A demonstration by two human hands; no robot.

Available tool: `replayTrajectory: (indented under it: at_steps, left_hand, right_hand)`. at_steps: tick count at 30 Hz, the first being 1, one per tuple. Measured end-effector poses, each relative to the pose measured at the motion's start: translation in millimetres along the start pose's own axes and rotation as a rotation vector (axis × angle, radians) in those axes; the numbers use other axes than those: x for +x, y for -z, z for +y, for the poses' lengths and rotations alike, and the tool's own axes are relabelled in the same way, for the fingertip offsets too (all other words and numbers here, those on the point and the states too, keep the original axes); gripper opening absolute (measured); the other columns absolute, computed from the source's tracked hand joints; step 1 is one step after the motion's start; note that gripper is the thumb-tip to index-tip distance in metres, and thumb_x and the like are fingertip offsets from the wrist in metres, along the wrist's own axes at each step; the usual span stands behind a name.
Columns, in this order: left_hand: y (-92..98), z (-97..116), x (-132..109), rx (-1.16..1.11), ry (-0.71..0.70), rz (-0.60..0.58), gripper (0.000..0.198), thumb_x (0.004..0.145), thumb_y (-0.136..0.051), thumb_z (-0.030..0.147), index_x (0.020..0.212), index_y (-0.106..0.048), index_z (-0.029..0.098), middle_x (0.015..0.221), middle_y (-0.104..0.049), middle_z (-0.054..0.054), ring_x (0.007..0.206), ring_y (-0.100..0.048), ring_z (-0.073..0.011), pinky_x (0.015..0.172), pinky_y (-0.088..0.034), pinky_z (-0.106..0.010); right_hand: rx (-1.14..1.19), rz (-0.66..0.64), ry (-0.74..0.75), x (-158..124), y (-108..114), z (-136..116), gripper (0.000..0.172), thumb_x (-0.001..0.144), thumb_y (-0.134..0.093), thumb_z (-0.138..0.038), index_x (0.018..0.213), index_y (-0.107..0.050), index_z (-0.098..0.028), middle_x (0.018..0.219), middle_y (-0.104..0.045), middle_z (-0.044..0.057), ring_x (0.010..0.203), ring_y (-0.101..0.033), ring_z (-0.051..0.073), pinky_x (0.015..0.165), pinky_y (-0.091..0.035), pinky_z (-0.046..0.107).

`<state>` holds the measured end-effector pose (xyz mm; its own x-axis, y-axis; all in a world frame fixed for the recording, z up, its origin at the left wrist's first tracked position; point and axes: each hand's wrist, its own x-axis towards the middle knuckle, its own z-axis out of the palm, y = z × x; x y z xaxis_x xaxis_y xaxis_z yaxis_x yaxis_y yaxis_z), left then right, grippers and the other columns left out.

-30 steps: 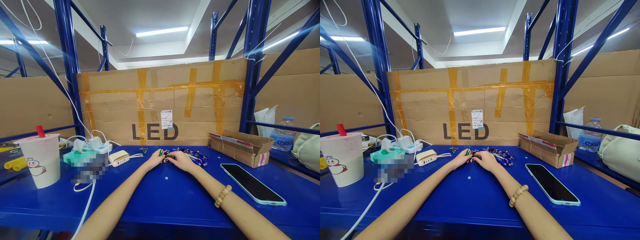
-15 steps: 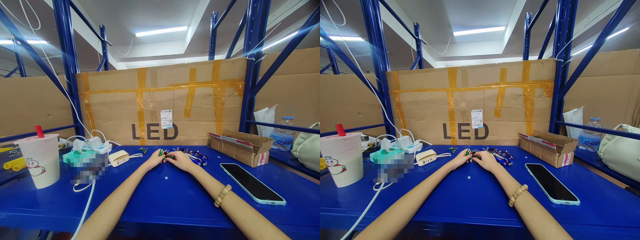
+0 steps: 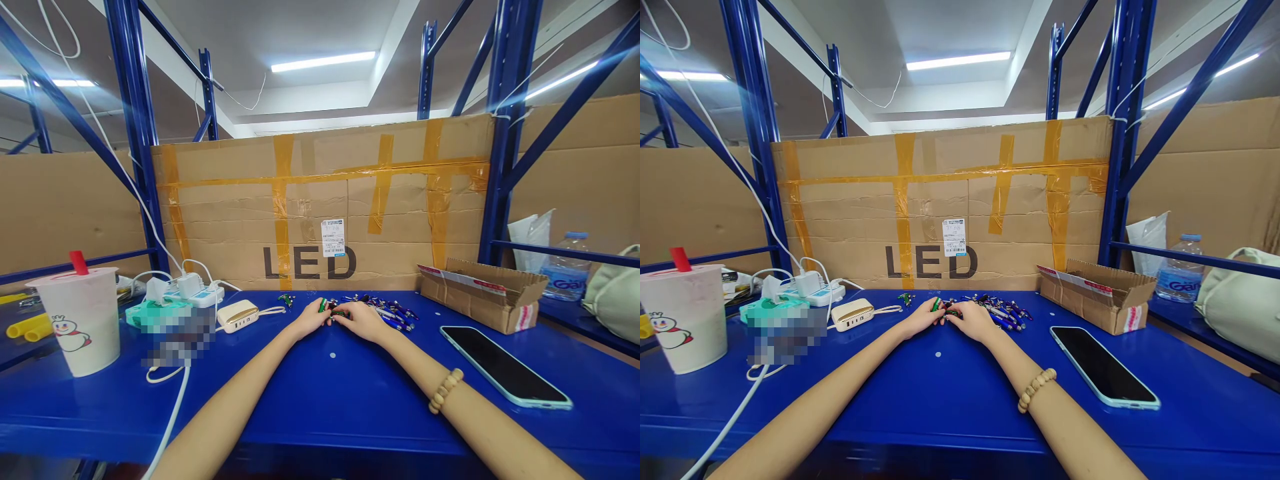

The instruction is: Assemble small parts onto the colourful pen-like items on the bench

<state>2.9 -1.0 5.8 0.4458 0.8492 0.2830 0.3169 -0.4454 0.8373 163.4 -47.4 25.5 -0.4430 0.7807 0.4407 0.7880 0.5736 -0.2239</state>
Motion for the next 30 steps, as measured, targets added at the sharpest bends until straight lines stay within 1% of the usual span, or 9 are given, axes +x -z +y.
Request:
replayTrajectory:
  at_steps: [4, 10, 16, 22, 30]
  left_hand:
    - [0.6, 0.0, 0.2, 0.039, -0.004, 0.000, 0.004, 0.074, -0.043, 0.017, 0.071, -0.041, 0.017, 0.054, -0.051, 0.005, 0.053, -0.047, -0.0084, 0.056, -0.036, -0.021]
    - [0.6, 0.7, 0.1, 0.065, -0.005, 0.005, 0.005, 0.073, -0.044, 0.017, 0.070, -0.040, 0.017, 0.054, -0.052, 0.005, 0.054, -0.048, -0.0093, 0.055, -0.036, -0.021]
    - [0.4, 3.0, -0.9, 0.089, 0.005, 0.008, 0.005, 0.072, -0.044, 0.016, 0.069, -0.041, 0.018, 0.053, -0.051, 0.005, 0.053, -0.047, -0.0095, 0.055, -0.036, -0.021]
    - [1.5, -0.2, 0.0, 0.107, -0.006, 0.013, 0.002, 0.071, -0.045, 0.017, 0.070, -0.044, 0.017, 0.054, -0.052, 0.004, 0.055, -0.049, -0.0103, 0.056, -0.037, -0.021]
    - [0.8, 2.3, -0.6, 0.122, 0.002, 0.007, 0.003, 0.071, -0.045, 0.016, 0.070, -0.042, 0.018, 0.054, -0.051, 0.004, 0.055, -0.048, -0.0106, 0.057, -0.036, -0.022]
  right_hand:
    - [-0.001, 0.000, 0.000, 0.7, -0.9, 0.8, 0.024, 0.082, -0.043, -0.032, 0.089, -0.066, -0.028, 0.088, -0.066, 0.000, 0.079, -0.059, 0.017, 0.063, -0.040, 0.025]
    - [0.007, -0.001, -0.015, 1.2, -1.9, 1.5, 0.024, 0.081, -0.044, -0.031, 0.091, -0.065, -0.029, 0.090, -0.066, 0.000, 0.082, -0.059, 0.018, 0.066, -0.041, 0.026]
    - [0.008, -0.005, -0.023, 0.6, -1.3, 0.8, 0.025, 0.081, -0.043, -0.033, 0.092, -0.065, -0.028, 0.087, -0.066, 0.000, 0.077, -0.059, 0.017, 0.062, -0.041, 0.025]
    - [0.008, -0.003, -0.024, 0.7, -0.9, 0.4, 0.026, 0.081, -0.043, -0.034, 0.093, -0.065, -0.027, 0.085, -0.066, 0.001, 0.075, -0.059, 0.017, 0.060, -0.040, 0.025]
    - [0.009, -0.002, -0.021, 0.7, -1.6, 0.9, 0.024, 0.081, -0.044, -0.033, 0.091, -0.065, -0.029, 0.083, -0.066, -0.001, 0.073, -0.058, 0.016, 0.058, -0.038, 0.024]
